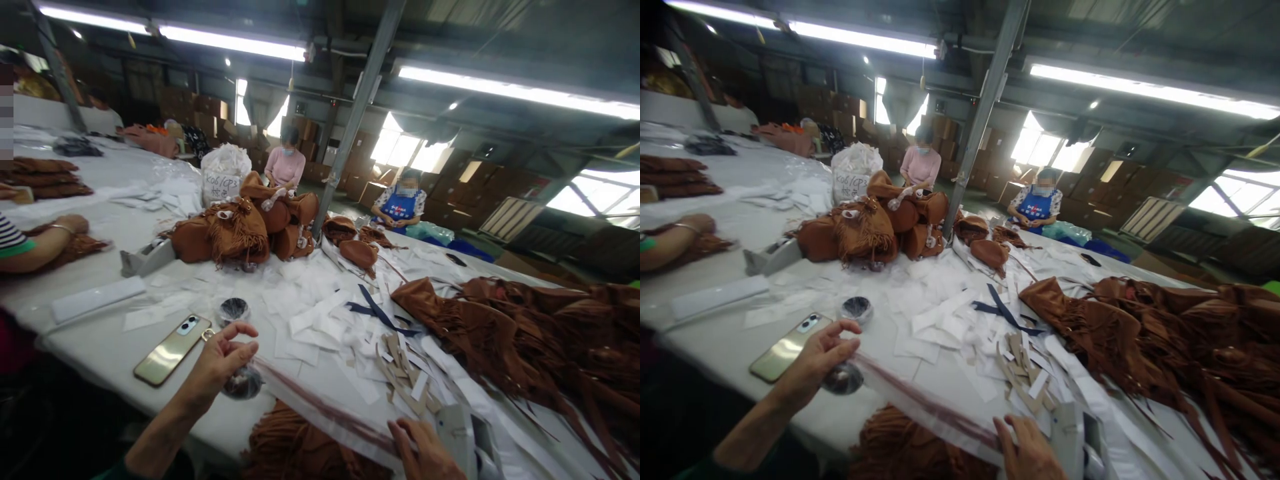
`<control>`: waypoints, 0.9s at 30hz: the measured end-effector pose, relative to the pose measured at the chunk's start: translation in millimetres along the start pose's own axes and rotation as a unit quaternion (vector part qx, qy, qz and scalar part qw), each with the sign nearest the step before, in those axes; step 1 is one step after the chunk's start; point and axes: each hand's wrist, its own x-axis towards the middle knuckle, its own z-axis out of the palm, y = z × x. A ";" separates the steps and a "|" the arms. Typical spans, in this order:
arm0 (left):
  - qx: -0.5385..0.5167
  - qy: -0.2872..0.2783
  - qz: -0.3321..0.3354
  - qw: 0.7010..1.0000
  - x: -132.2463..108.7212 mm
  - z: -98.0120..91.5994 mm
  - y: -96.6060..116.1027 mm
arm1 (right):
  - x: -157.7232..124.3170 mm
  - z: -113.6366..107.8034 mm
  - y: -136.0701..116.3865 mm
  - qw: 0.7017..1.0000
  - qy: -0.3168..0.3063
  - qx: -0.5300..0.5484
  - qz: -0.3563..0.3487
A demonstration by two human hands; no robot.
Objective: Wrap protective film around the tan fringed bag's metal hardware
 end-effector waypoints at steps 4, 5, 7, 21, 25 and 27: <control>0.034 -0.073 -0.004 0.997 -4.8 23.1 0.7 | 27.6 -15.9 -35.4 0.994 0.038 0.075 -0.063; 0.039 -0.098 -0.005 0.994 -6.6 29.7 1.9 | 37.8 -23.2 -49.5 0.991 0.038 0.099 -0.082; 0.051 -0.147 -0.007 0.988 -10.6 41.7 4.8 | 58.2 -36.7 -79.8 0.983 0.021 0.139 -0.115; 0.035 -0.223 0.003 0.974 -11.0 40.9 -13.7 | 72.2 -46.7 -104.9 0.958 -0.046 0.247 -0.138; -0.104 -0.113 0.002 0.988 -12.6 61.8 -11.3 | 69.2 -38.2 -123.0 0.940 -0.079 0.321 -0.084; -0.191 -0.047 0.001 0.980 -15.1 78.0 -8.5 | 63.8 -27.6 -142.3 0.914 -0.091 0.394 -0.035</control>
